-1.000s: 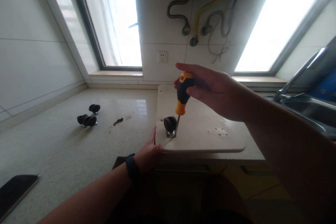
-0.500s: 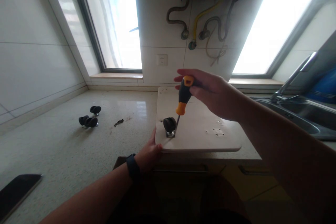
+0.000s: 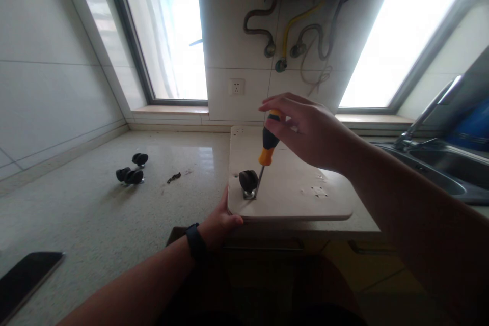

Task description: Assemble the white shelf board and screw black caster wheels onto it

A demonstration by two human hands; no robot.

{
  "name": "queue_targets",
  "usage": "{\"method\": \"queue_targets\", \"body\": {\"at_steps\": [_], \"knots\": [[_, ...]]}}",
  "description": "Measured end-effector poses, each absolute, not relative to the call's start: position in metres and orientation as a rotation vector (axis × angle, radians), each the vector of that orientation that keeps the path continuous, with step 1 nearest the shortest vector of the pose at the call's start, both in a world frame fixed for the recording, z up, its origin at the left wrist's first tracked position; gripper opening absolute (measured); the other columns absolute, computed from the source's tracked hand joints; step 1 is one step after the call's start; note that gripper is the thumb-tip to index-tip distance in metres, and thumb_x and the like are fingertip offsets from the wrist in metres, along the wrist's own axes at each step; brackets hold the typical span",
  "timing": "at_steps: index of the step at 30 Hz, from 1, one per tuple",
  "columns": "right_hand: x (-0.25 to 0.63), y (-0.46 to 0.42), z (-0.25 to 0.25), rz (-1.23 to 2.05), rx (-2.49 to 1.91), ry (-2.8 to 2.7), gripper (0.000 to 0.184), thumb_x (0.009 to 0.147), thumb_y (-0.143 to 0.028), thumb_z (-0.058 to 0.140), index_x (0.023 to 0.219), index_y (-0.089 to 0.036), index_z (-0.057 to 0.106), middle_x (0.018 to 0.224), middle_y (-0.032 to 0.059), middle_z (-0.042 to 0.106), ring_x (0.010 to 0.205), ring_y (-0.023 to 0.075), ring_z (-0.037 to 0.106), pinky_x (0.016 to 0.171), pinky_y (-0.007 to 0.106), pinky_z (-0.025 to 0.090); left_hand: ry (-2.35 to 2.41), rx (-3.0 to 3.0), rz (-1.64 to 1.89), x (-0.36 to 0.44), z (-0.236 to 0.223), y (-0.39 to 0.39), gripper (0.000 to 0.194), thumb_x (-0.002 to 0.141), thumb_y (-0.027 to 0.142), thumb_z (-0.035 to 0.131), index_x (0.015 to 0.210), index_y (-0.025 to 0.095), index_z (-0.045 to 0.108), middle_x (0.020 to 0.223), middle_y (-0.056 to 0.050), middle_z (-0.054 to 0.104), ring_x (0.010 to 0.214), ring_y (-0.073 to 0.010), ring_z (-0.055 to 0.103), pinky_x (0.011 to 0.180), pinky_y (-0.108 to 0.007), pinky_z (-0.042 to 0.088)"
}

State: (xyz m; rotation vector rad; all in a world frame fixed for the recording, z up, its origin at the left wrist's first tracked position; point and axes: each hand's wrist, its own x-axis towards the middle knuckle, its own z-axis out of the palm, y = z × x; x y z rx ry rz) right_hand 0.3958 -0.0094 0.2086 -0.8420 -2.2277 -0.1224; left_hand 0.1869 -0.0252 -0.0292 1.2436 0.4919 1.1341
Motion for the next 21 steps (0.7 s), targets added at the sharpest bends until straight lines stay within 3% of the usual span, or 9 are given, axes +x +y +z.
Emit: {"method": "queue_targets", "body": {"at_steps": [3, 6, 10, 12, 14, 16, 18, 21], "knots": [[0.401, -0.013, 0.212, 0.214, -0.814, -2.289, 0.047, 0.097, -0.029, 0.052, 0.144, -0.025, 0.057, 0.125, 0.0083, 0.067, 0.103, 0.0218, 0.066, 0.086, 0.038, 0.054, 0.491, 1.238, 1.148, 0.188, -0.028, -0.026, 0.105, 0.067, 0.053, 0.091, 0.153, 0.024, 0.037, 0.147, -0.018, 0.05, 0.138, -0.039, 0.045, 0.118, -0.053, 0.031], [0.399, -0.02, 0.215, 0.303, -0.811, -2.334, 0.049, 0.097, -0.034, 0.055, 0.146, -0.03, 0.055, 0.115, 0.0054, 0.071, 0.092, 0.02, 0.068, 0.076, 0.035, 0.055, 0.519, 1.229, 1.155, 0.189, -0.028, -0.027, 0.107, 0.068, 0.053, 0.091, 0.154, 0.024, 0.035, 0.146, -0.018, 0.052, 0.138, -0.0383, 0.046, 0.118, -0.052, 0.03], [0.39, -0.025, 0.216, -0.09, -0.959, -2.241, 0.032, 0.09, -0.049, 0.067, 0.111, -0.025, 0.073, 0.084, 0.0034, 0.069, 0.069, 0.0187, 0.062, 0.063, 0.035, 0.048, 0.54, 1.219, 1.17, 0.189, -0.029, -0.028, 0.112, 0.065, 0.053, 0.092, 0.155, 0.022, 0.033, 0.147, -0.019, 0.05, 0.137, -0.0388, 0.046, 0.119, -0.052, 0.03], [0.387, -0.023, 0.215, -0.276, -1.065, -2.155, 0.033, 0.087, -0.055, 0.069, 0.09, -0.022, 0.071, 0.069, 0.0033, 0.062, 0.062, 0.0188, 0.057, 0.06, 0.036, 0.044, 0.534, 1.196, 1.172, 0.19, -0.029, -0.028, 0.113, 0.064, 0.054, 0.093, 0.155, 0.023, 0.034, 0.148, -0.019, 0.05, 0.137, -0.0388, 0.046, 0.119, -0.051, 0.031], [0.388, -0.021, 0.213, -0.389, -1.145, -2.118, 0.037, 0.088, -0.058, 0.065, 0.081, -0.022, 0.068, 0.063, 0.0045, 0.058, 0.062, 0.021, 0.056, 0.062, 0.038, 0.044, 0.534, 1.19, 1.164, 0.19, -0.029, -0.028, 0.112, 0.064, 0.054, 0.093, 0.154, 0.023, 0.034, 0.148, -0.019, 0.05, 0.138, -0.0383, 0.046, 0.119, -0.051, 0.03], [0.392, -0.018, 0.211, -0.41, -1.162, -2.135, 0.033, 0.092, -0.053, 0.06, 0.086, -0.021, 0.069, 0.072, 0.008, 0.062, 0.071, 0.0247, 0.06, 0.069, 0.042, 0.047, 0.536, 1.204, 1.156, 0.19, -0.028, -0.029, 0.111, 0.066, 0.054, 0.092, 0.155, 0.023, 0.033, 0.148, -0.019, 0.05, 0.138, -0.0384, 0.046, 0.118, -0.051, 0.031], [0.399, -0.016, 0.209, -0.274, -1.083, -2.209, 0.029, 0.095, -0.042, 0.056, 0.109, -0.02, 0.069, 0.097, 0.0119, 0.068, 0.087, 0.0269, 0.064, 0.077, 0.044, 0.049, 0.535, 1.214, 1.144, 0.19, -0.028, -0.029, 0.11, 0.067, 0.054, 0.091, 0.155, 0.024, 0.032, 0.149, -0.019, 0.048, 0.139, -0.0386, 0.045, 0.118, -0.052, 0.031], [0.406, -0.012, 0.209, 0.199, -0.847, -2.349, 0.047, 0.096, -0.031, 0.051, 0.143, -0.027, 0.051, 0.133, 0.0103, 0.061, 0.105, 0.0235, 0.064, 0.084, 0.04, 0.053, 0.531, 1.223, 1.159, 0.19, -0.029, -0.028, 0.11, 0.066, 0.056, 0.091, 0.154, 0.022, 0.033, 0.152, -0.019, 0.046, 0.142, -0.0389, 0.041, 0.121, -0.053, 0.027]]}}
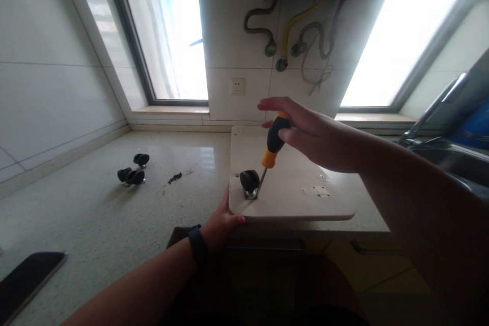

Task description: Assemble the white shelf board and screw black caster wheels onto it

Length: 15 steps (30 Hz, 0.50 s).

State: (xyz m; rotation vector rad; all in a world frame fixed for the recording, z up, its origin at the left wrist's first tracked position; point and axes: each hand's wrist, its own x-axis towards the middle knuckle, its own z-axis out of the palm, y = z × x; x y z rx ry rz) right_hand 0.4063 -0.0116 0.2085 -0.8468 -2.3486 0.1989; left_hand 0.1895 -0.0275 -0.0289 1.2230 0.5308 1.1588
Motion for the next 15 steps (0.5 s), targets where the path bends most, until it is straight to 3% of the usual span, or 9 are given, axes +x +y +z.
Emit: {"method": "queue_targets", "body": {"at_steps": [3, 6, 9, 12, 15], "knots": [[0.405, -0.01, 0.21, 0.468, -0.75, -2.338, 0.048, 0.094, -0.039, 0.059, 0.14, -0.027, 0.054, 0.121, 0.0068, 0.067, 0.095, 0.0199, 0.067, 0.077, 0.034, 0.054, 0.528, 1.233, 1.172, 0.19, -0.03, -0.026, 0.11, 0.065, 0.058, 0.091, 0.153, 0.021, 0.034, 0.151, -0.02, 0.046, 0.142, -0.04, 0.04, 0.122, -0.055, 0.023], [0.397, -0.01, 0.21, 0.224, -0.871, -2.229, 0.037, 0.083, -0.049, 0.073, 0.107, -0.021, 0.069, 0.082, 0.0012, 0.067, 0.07, 0.016, 0.06, 0.063, 0.03, 0.048, 0.523, 1.249, 1.176, 0.191, -0.031, -0.025, 0.112, 0.064, 0.058, 0.092, 0.153, 0.02, 0.035, 0.15, -0.021, 0.047, 0.141, -0.0419, 0.041, 0.121, -0.058, 0.024], [0.39, -0.01, 0.206, -0.094, -0.947, -2.141, 0.031, 0.083, -0.048, 0.073, 0.083, -0.019, 0.063, 0.064, -0.002, 0.056, 0.058, 0.0117, 0.048, 0.056, 0.029, 0.04, 0.517, 1.251, 1.167, 0.19, -0.031, -0.025, 0.111, 0.067, 0.056, 0.09, 0.155, 0.023, 0.032, 0.151, -0.019, 0.047, 0.142, -0.0414, 0.041, 0.121, -0.057, 0.026], [0.388, -0.007, 0.202, -0.152, -0.922, -2.167, 0.023, 0.089, -0.041, 0.066, 0.095, -0.019, 0.063, 0.074, 0.0005, 0.061, 0.063, 0.013, 0.053, 0.058, 0.03, 0.042, 0.52, 1.262, 1.161, 0.189, -0.032, -0.025, 0.108, 0.069, 0.056, 0.089, 0.155, 0.023, 0.032, 0.152, -0.018, 0.046, 0.142, -0.0408, 0.04, 0.121, -0.056, 0.027], [0.392, 0.0, 0.202, 0.195, -0.712, -2.286, 0.035, 0.091, -0.036, 0.065, 0.122, -0.021, 0.058, 0.114, 0.007, 0.066, 0.089, 0.0178, 0.065, 0.07, 0.031, 0.052, 0.526, 1.287, 1.163, 0.189, -0.033, -0.024, 0.11, 0.068, 0.058, 0.088, 0.155, 0.022, 0.032, 0.153, -0.019, 0.044, 0.142, -0.0415, 0.04, 0.121, -0.056, 0.026]]}}
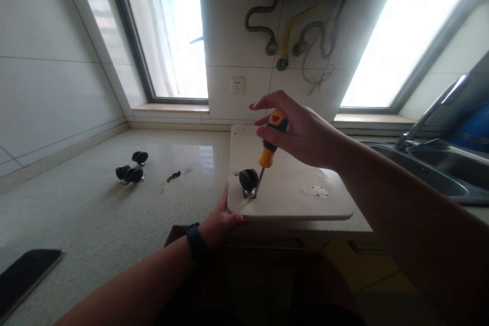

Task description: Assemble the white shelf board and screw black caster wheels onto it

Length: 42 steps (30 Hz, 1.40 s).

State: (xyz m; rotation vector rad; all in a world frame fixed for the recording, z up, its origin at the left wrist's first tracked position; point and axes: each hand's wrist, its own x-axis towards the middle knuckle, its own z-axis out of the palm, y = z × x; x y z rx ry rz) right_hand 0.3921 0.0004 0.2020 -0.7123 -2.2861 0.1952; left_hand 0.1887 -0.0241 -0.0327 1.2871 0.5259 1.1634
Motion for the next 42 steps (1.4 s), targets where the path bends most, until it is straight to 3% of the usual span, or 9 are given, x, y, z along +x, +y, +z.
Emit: {"method": "queue_targets", "body": {"at_steps": [3, 7, 13, 16, 23, 28, 33, 39, 42], "knots": [[0.398, 0.005, 0.207, 0.701, -0.485, -2.348, 0.039, 0.09, -0.028, 0.063, 0.129, -0.025, 0.056, 0.138, 0.0073, 0.057, 0.111, 0.0206, 0.065, 0.083, 0.034, 0.058, 0.539, 1.311, 1.16, 0.189, -0.033, -0.023, 0.113, 0.068, 0.061, 0.088, 0.156, 0.021, 0.03, 0.151, -0.02, 0.047, 0.14, -0.0421, 0.042, 0.12, -0.057, 0.027], [0.4, 0.004, 0.21, 0.97, -0.49, -2.288, 0.043, 0.087, -0.03, 0.069, 0.128, -0.025, 0.062, 0.127, 0.0065, 0.065, 0.108, 0.0209, 0.067, 0.086, 0.036, 0.06, 0.573, 1.322, 1.171, 0.188, -0.031, -0.025, 0.115, 0.066, 0.063, 0.087, 0.157, 0.021, 0.031, 0.15, -0.019, 0.048, 0.14, -0.0416, 0.042, 0.119, -0.056, 0.028], [0.387, -0.001, 0.192, 0.217, -0.845, -1.974, 0.033, 0.078, -0.048, 0.08, 0.088, -0.018, 0.069, 0.074, 0.0001, 0.062, 0.064, 0.0132, 0.057, 0.058, 0.03, 0.05, 0.576, 1.302, 1.15, 0.187, -0.032, -0.024, 0.117, 0.065, 0.062, 0.089, 0.157, 0.022, 0.029, 0.151, -0.02, 0.047, 0.142, -0.0412, 0.04, 0.119, -0.056, 0.029], [0.384, -0.002, 0.186, 0.031, -0.884, -1.957, 0.036, 0.082, -0.046, 0.077, 0.104, -0.019, 0.069, 0.072, -0.0014, 0.06, 0.063, 0.0125, 0.053, 0.06, 0.03, 0.047, 0.56, 1.302, 1.155, 0.187, -0.033, -0.023, 0.114, 0.066, 0.061, 0.089, 0.156, 0.022, 0.031, 0.151, -0.019, 0.047, 0.143, -0.0406, 0.039, 0.121, -0.055, 0.027], [0.406, 0.012, 0.192, 0.908, -0.505, -2.151, 0.056, 0.091, -0.024, 0.059, 0.144, -0.038, 0.048, 0.145, 0.0038, 0.053, 0.115, 0.0208, 0.064, 0.087, 0.037, 0.058, 0.522, 1.281, 1.168, 0.188, -0.035, -0.023, 0.108, 0.068, 0.056, 0.09, 0.154, 0.022, 0.035, 0.152, -0.018, 0.047, 0.142, -0.0394, 0.041, 0.122, -0.054, 0.026], [0.405, 0.008, 0.196, 0.76, -0.639, -2.137, 0.042, 0.085, -0.033, 0.075, 0.125, -0.025, 0.065, 0.104, 0.0048, 0.07, 0.092, 0.02, 0.069, 0.08, 0.037, 0.059, 0.559, 1.272, 1.152, 0.186, -0.038, -0.023, 0.112, 0.068, 0.056, 0.089, 0.157, 0.022, 0.03, 0.154, -0.019, 0.044, 0.143, -0.0406, 0.04, 0.122, -0.056, 0.026], [0.395, 0.004, 0.19, 0.206, -0.834, -2.069, 0.025, 0.089, -0.036, 0.07, 0.108, -0.02, 0.069, 0.074, -0.0011, 0.059, 0.064, 0.0125, 0.056, 0.061, 0.03, 0.05, 0.596, 1.288, 1.143, 0.186, -0.035, -0.025, 0.115, 0.067, 0.059, 0.088, 0.158, 0.022, 0.029, 0.155, -0.02, 0.043, 0.142, -0.0419, 0.04, 0.121, -0.057, 0.026], [0.409, 0.006, 0.2, 0.94, -0.464, -2.299, 0.064, 0.088, -0.014, 0.062, 0.146, -0.033, 0.045, 0.138, 0.006, 0.056, 0.12, 0.0219, 0.062, 0.092, 0.038, 0.058, 0.564, 1.28, 1.121, 0.186, -0.033, -0.025, 0.113, 0.069, 0.059, 0.088, 0.158, 0.023, 0.028, 0.154, -0.019, 0.044, 0.142, -0.0413, 0.04, 0.121, -0.057, 0.027], [0.412, 0.004, 0.208, 1.011, -0.529, -2.301, 0.067, 0.083, -0.017, 0.072, 0.145, -0.03, 0.05, 0.128, 0.0072, 0.065, 0.116, 0.0237, 0.065, 0.091, 0.04, 0.059, 0.562, 1.3, 1.138, 0.187, -0.032, -0.025, 0.111, 0.069, 0.059, 0.088, 0.157, 0.023, 0.03, 0.154, -0.019, 0.043, 0.142, -0.0413, 0.04, 0.12, -0.057, 0.028]]}}
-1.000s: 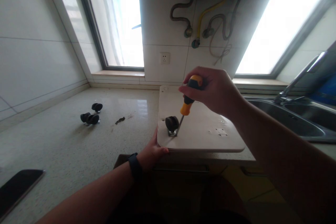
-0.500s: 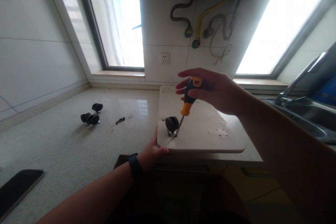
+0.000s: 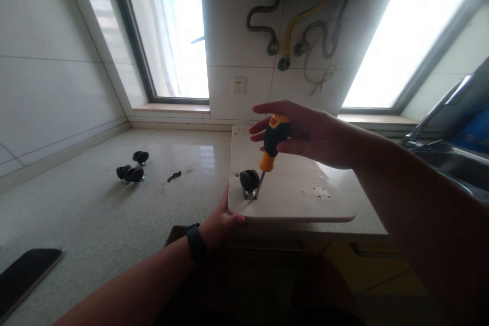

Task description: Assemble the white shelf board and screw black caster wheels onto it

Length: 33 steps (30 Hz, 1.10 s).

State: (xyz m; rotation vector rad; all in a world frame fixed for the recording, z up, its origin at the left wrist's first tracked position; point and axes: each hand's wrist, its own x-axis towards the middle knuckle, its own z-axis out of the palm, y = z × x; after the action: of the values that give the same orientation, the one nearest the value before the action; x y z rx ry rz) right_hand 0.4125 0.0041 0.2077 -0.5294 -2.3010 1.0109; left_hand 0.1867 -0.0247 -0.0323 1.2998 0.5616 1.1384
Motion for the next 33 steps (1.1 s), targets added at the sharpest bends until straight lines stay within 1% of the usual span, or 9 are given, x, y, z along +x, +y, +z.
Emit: {"method": "queue_targets", "body": {"at_steps": [3, 6, 9, 12, 15, 19, 22, 26, 33], "knots": [[0.411, 0.004, 0.21, 0.766, -0.73, -2.249, 0.053, 0.08, -0.029, 0.079, 0.13, -0.025, 0.063, 0.106, 0.0053, 0.071, 0.095, 0.0214, 0.07, 0.08, 0.036, 0.06, 0.574, 1.325, 1.17, 0.188, -0.031, -0.024, 0.111, 0.068, 0.061, 0.088, 0.156, 0.022, 0.031, 0.154, -0.019, 0.044, 0.142, -0.0418, 0.04, 0.12, -0.057, 0.027], [0.408, 0.003, 0.21, 0.436, -0.916, -2.237, 0.048, 0.074, -0.041, 0.085, 0.114, -0.023, 0.069, 0.088, 0.0021, 0.071, 0.075, 0.0182, 0.065, 0.063, 0.033, 0.053, 0.582, 1.324, 1.167, 0.188, -0.032, -0.024, 0.114, 0.067, 0.063, 0.087, 0.156, 0.021, 0.03, 0.152, -0.02, 0.046, 0.141, -0.042, 0.042, 0.12, -0.057, 0.028], [0.402, -0.006, 0.21, 0.146, -1.034, -2.19, 0.042, 0.069, -0.049, 0.087, 0.095, -0.021, 0.069, 0.078, 0.0007, 0.068, 0.065, 0.0166, 0.059, 0.056, 0.032, 0.045, 0.58, 1.296, 1.145, 0.188, -0.035, -0.024, 0.117, 0.066, 0.06, 0.089, 0.157, 0.021, 0.027, 0.153, -0.02, 0.045, 0.142, -0.0418, 0.041, 0.121, -0.057, 0.027], [0.394, -0.021, 0.211, -0.035, -1.09, -2.162, 0.042, 0.068, -0.053, 0.087, 0.086, -0.022, 0.066, 0.071, 0.0006, 0.065, 0.061, 0.0165, 0.055, 0.054, 0.032, 0.039, 0.57, 1.268, 1.141, 0.188, -0.037, -0.024, 0.113, 0.069, 0.057, 0.088, 0.157, 0.022, 0.028, 0.153, -0.02, 0.045, 0.142, -0.0408, 0.041, 0.121, -0.056, 0.028], [0.393, -0.03, 0.212, -0.061, -1.111, -2.229, 0.043, 0.073, -0.057, 0.082, 0.095, -0.022, 0.068, 0.075, 0.0029, 0.066, 0.064, 0.0187, 0.056, 0.054, 0.032, 0.038, 0.552, 1.26, 1.146, 0.188, -0.036, -0.024, 0.11, 0.07, 0.057, 0.087, 0.157, 0.023, 0.028, 0.152, -0.019, 0.046, 0.142, -0.0397, 0.042, 0.12, -0.055, 0.03], [0.402, -0.026, 0.214, 0.201, -0.97, -2.371, 0.044, 0.091, -0.049, 0.066, 0.129, -0.028, 0.061, 0.105, 0.005, 0.071, 0.081, 0.021, 0.064, 0.064, 0.034, 0.047, 0.6, 1.294, 1.148, 0.189, -0.033, -0.025, 0.11, 0.069, 0.059, 0.087, 0.156, 0.021, 0.03, 0.151, -0.02, 0.048, 0.14, -0.0412, 0.043, 0.119, -0.057, 0.03], [0.406, -0.021, 0.214, 0.242, -1.006, -2.352, 0.036, 0.088, -0.051, 0.069, 0.115, -0.027, 0.066, 0.095, 0.0037, 0.071, 0.074, 0.02, 0.064, 0.059, 0.034, 0.045, 0.604, 1.295, 1.162, 0.189, -0.03, -0.027, 0.112, 0.068, 0.061, 0.086, 0.156, 0.021, 0.03, 0.15, -0.02, 0.048, 0.139, -0.042, 0.044, 0.118, -0.057, 0.031], [0.398, -0.027, 0.215, 0.064, -1.168, -2.251, 0.036, 0.08, -0.054, 0.078, 0.092, -0.022, 0.066, 0.073, 0.0025, 0.065, 0.059, 0.0176, 0.056, 0.051, 0.033, 0.038, 0.61, 1.292, 1.146, 0.189, -0.029, -0.028, 0.112, 0.069, 0.061, 0.086, 0.156, 0.021, 0.029, 0.151, -0.02, 0.047, 0.14, -0.0409, 0.044, 0.119, -0.057, 0.03], [0.381, -0.039, 0.213, -0.086, -1.354, -2.111, 0.038, 0.075, -0.051, 0.083, 0.08, -0.021, 0.06, 0.061, 0.0, 0.058, 0.047, 0.0127, 0.045, 0.043, 0.03, 0.028, 0.598, 1.278, 1.173, 0.187, -0.04, -0.022, 0.106, 0.074, 0.059, 0.083, 0.157, 0.022, 0.028, 0.15, -0.019, 0.049, 0.14, -0.038, 0.045, 0.12, -0.054, 0.031]]}}
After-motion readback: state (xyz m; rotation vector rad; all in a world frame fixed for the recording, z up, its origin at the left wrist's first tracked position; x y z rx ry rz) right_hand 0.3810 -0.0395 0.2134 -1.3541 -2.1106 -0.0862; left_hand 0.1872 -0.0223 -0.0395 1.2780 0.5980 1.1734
